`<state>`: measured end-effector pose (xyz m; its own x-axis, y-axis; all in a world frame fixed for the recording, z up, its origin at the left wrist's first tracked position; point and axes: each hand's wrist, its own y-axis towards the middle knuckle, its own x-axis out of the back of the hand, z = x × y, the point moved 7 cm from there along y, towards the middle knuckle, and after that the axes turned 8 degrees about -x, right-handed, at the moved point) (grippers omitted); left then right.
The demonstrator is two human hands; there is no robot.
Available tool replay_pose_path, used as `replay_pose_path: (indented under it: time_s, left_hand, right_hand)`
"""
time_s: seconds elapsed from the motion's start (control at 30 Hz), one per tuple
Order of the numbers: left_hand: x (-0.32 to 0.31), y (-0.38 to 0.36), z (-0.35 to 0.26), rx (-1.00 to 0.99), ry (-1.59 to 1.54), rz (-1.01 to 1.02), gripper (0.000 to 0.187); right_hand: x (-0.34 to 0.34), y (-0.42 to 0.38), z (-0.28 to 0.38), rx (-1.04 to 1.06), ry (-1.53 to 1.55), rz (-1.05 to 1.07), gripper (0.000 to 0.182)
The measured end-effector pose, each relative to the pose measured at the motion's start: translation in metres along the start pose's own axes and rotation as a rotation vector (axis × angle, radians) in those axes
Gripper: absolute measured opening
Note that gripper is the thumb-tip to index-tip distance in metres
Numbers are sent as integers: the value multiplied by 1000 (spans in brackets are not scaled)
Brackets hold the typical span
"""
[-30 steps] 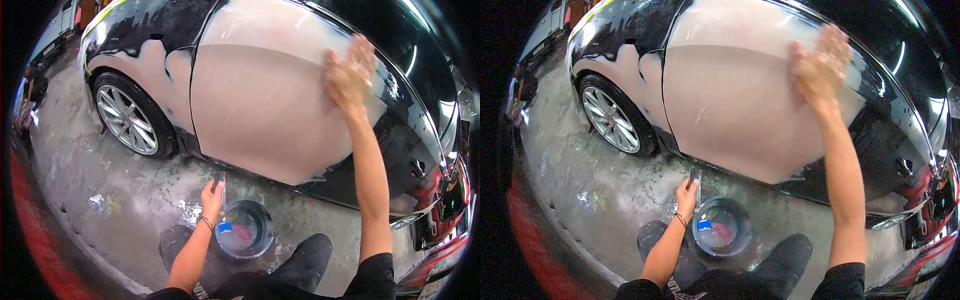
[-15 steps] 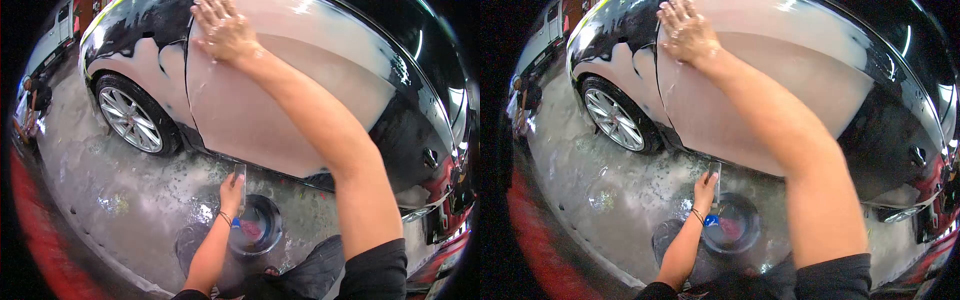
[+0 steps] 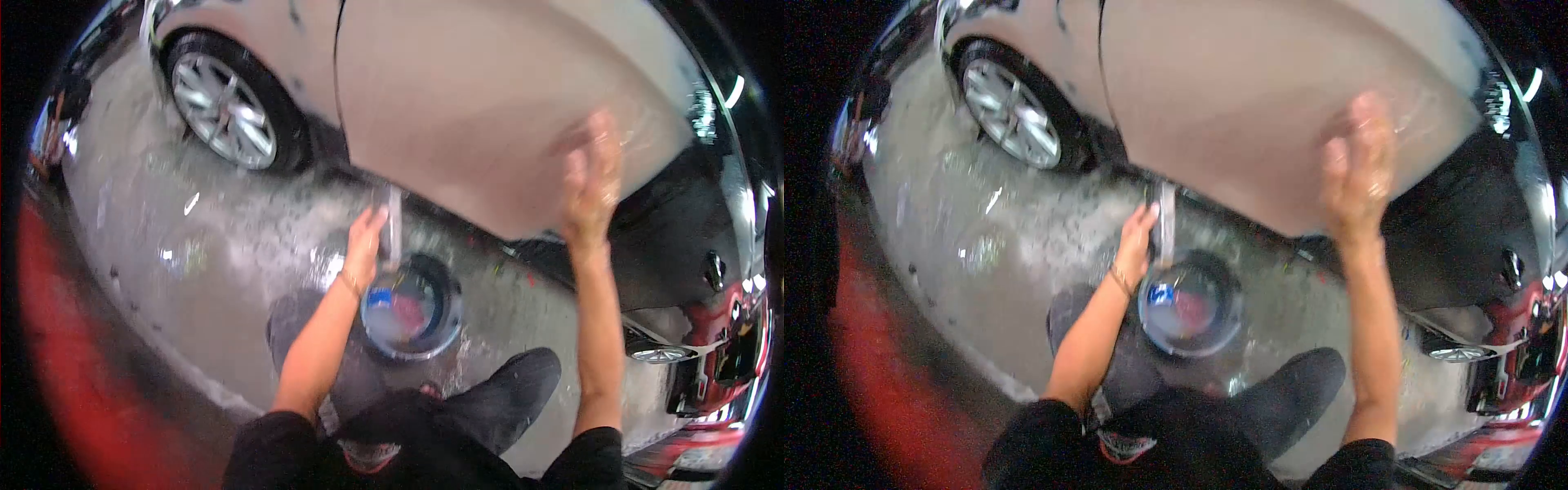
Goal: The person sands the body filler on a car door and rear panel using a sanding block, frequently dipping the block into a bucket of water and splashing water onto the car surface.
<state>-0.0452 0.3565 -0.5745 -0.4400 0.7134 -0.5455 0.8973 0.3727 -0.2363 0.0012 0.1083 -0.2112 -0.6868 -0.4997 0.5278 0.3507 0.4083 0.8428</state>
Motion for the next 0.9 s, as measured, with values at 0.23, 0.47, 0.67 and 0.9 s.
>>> replay_pose_path:
  time_s: [0.23,0.47,0.67,0.9]
  left_hand:
    - [-14,3,-5,107,-620,209,53]
    - [62,-5,4,179,-311,-131,42]
    - [70,-16,9,165,-184,-274,23]
    - [74,9,59,145,-121,-292,21]
  right_hand:
    - [-220,-395,127,-994,790,1093,27]
    - [-302,-556,172,-820,458,1287,52]
    - [-276,-571,179,-1702,1018,1813,41]
    - [-196,-234,168,-1163,1163,1460,33]
